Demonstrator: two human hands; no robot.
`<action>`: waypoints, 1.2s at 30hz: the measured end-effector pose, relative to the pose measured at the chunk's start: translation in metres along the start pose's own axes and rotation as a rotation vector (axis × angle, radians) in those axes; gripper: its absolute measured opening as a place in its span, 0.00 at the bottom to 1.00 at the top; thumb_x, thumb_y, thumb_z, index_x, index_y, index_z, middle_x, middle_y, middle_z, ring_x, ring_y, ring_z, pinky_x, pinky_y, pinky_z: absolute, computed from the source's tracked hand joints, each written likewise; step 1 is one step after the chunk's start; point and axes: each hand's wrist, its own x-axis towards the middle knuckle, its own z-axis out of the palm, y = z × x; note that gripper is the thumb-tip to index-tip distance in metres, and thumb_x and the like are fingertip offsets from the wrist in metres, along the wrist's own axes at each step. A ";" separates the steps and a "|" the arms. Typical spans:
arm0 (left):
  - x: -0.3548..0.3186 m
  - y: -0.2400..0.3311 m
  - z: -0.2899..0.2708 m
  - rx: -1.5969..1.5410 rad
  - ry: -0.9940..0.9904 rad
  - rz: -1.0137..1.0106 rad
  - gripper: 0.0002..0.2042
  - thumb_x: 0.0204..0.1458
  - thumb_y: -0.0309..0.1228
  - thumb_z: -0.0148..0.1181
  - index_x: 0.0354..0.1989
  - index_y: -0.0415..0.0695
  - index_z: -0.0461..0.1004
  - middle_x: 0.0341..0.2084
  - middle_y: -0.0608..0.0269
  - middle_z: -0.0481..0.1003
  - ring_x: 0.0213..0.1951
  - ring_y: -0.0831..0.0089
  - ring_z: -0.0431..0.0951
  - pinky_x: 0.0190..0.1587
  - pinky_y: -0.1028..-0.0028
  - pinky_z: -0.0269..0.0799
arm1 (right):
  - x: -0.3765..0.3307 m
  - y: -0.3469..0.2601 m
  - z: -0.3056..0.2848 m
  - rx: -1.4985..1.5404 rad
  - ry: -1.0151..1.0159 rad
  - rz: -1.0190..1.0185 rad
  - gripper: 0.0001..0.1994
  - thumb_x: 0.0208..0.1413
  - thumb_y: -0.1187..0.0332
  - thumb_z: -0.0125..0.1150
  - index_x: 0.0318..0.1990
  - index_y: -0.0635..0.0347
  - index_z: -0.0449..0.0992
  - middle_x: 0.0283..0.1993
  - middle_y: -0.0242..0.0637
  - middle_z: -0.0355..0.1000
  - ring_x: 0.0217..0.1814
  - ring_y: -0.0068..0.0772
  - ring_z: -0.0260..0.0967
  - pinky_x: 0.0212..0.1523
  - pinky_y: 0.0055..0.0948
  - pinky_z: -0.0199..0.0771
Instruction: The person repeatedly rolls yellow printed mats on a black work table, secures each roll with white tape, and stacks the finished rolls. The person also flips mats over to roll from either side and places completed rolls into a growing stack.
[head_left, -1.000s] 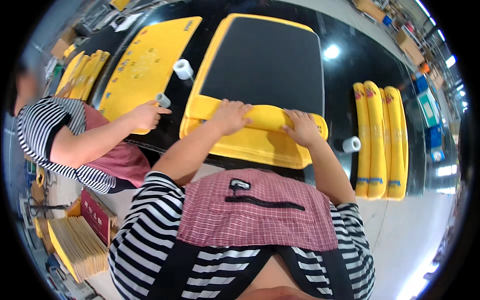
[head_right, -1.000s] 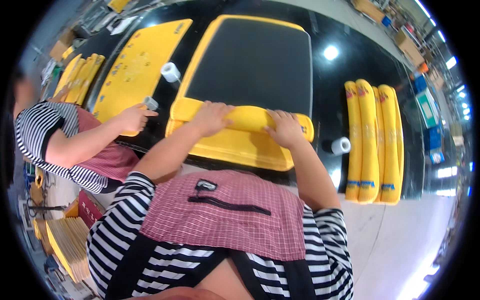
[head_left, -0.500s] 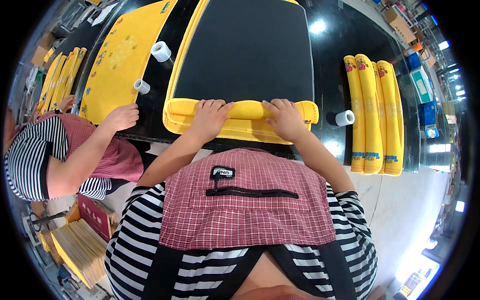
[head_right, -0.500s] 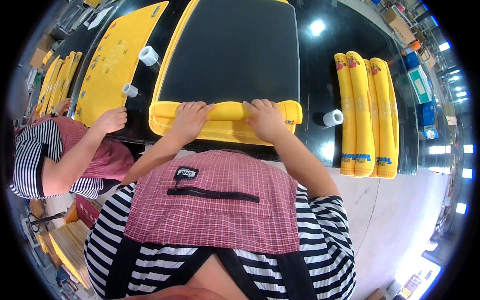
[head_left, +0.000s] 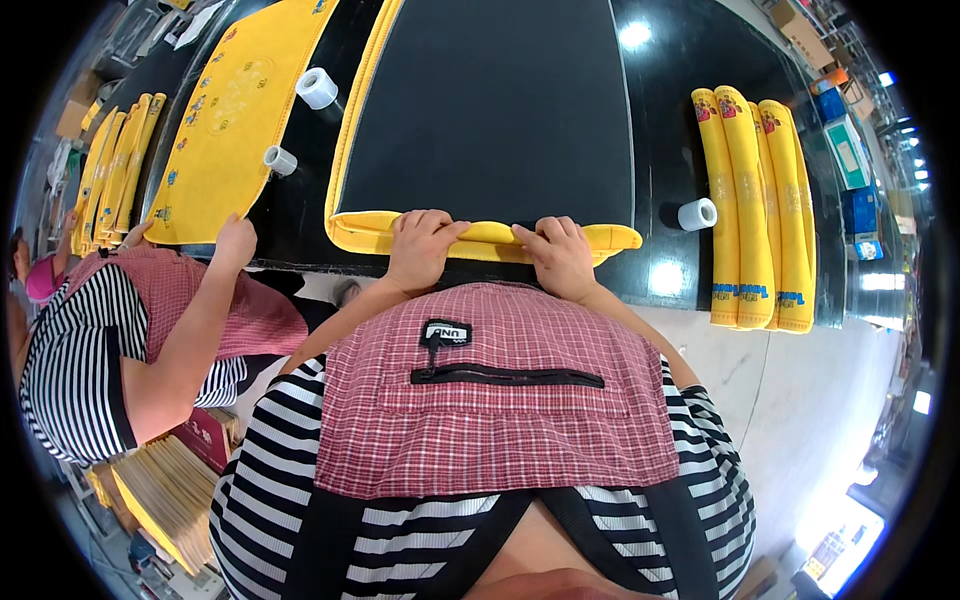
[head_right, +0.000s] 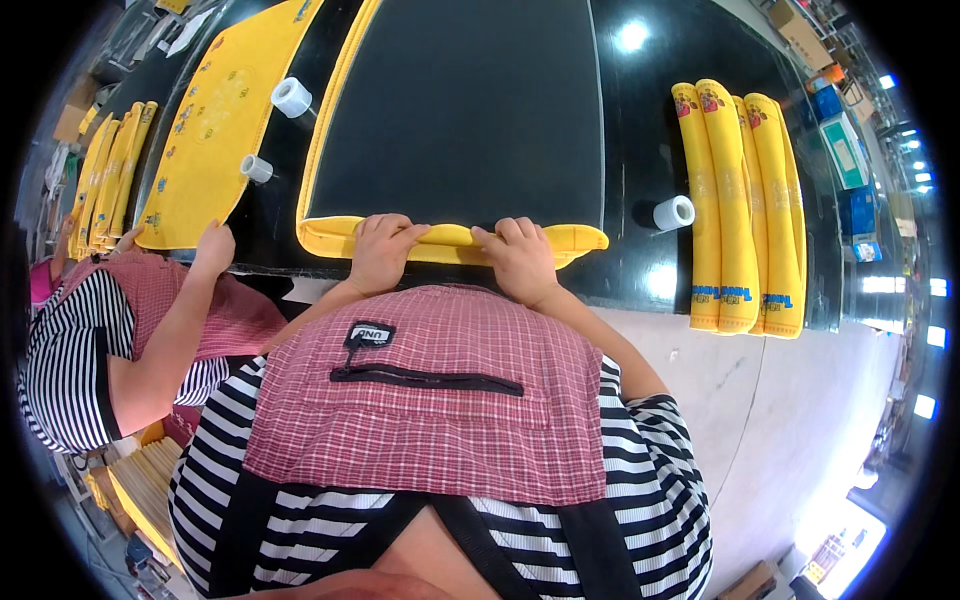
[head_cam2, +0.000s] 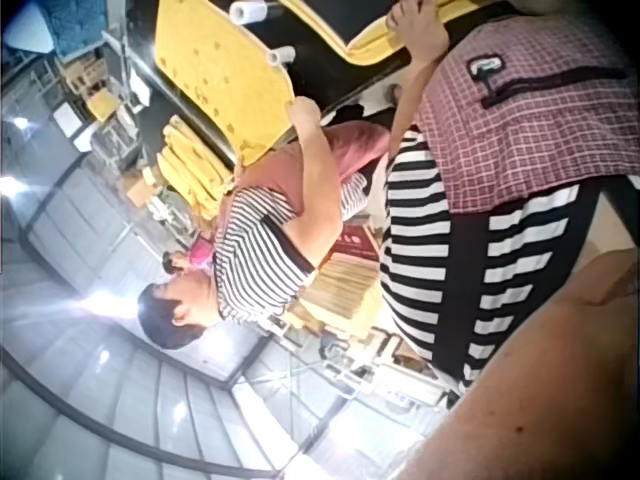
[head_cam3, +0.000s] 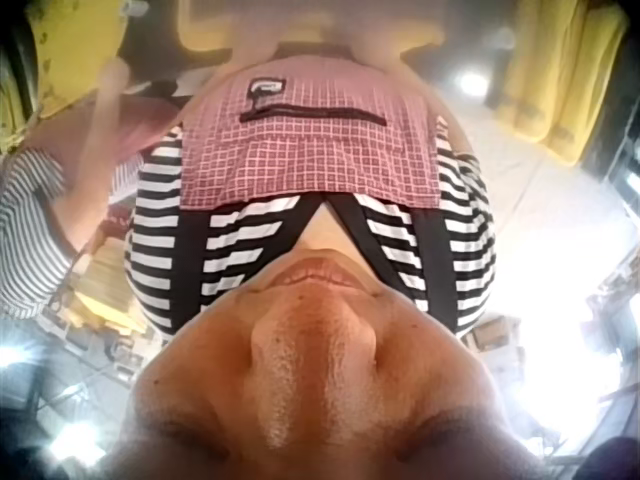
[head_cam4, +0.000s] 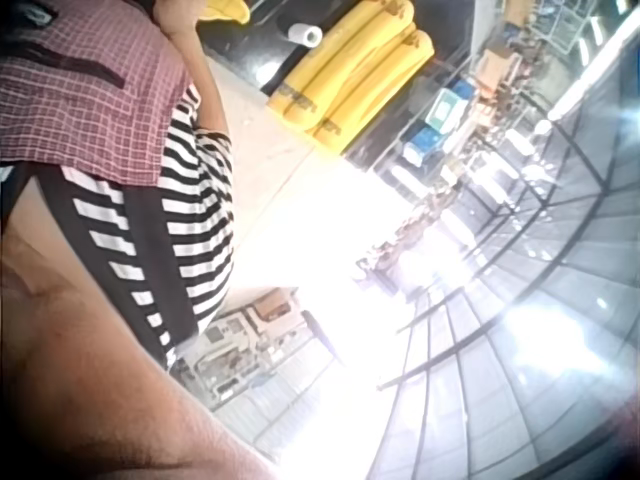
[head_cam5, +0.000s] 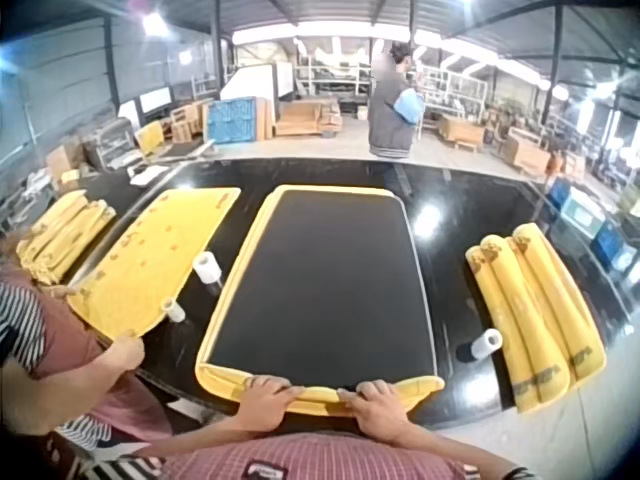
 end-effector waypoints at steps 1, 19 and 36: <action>-0.001 0.000 0.000 -0.001 0.014 0.001 0.13 0.58 0.30 0.63 0.50 0.53 0.84 0.45 0.65 0.75 0.52 0.62 0.72 0.59 0.59 0.63 | -0.001 -0.001 0.001 0.006 0.006 0.006 0.19 0.56 0.71 0.64 0.56 0.49 0.82 0.45 0.35 0.71 0.51 0.41 0.69 0.54 0.40 0.71; 0.048 0.001 -0.034 -0.133 -0.441 -0.345 0.10 0.63 0.33 0.59 0.47 0.57 0.86 0.38 0.65 0.76 0.49 0.62 0.74 0.57 0.57 0.64 | 0.045 0.000 -0.019 0.237 -0.347 0.463 0.10 0.60 0.70 0.64 0.45 0.53 0.88 0.43 0.38 0.78 0.51 0.43 0.75 0.56 0.40 0.75; 0.049 -0.001 -0.037 -0.230 -0.259 -0.392 0.05 0.56 0.30 0.67 0.33 0.45 0.77 0.34 0.60 0.75 0.35 0.60 0.78 0.40 0.62 0.74 | 0.037 0.000 -0.016 0.155 -0.074 0.472 0.08 0.52 0.68 0.73 0.34 0.58 0.79 0.42 0.39 0.73 0.41 0.44 0.77 0.42 0.39 0.78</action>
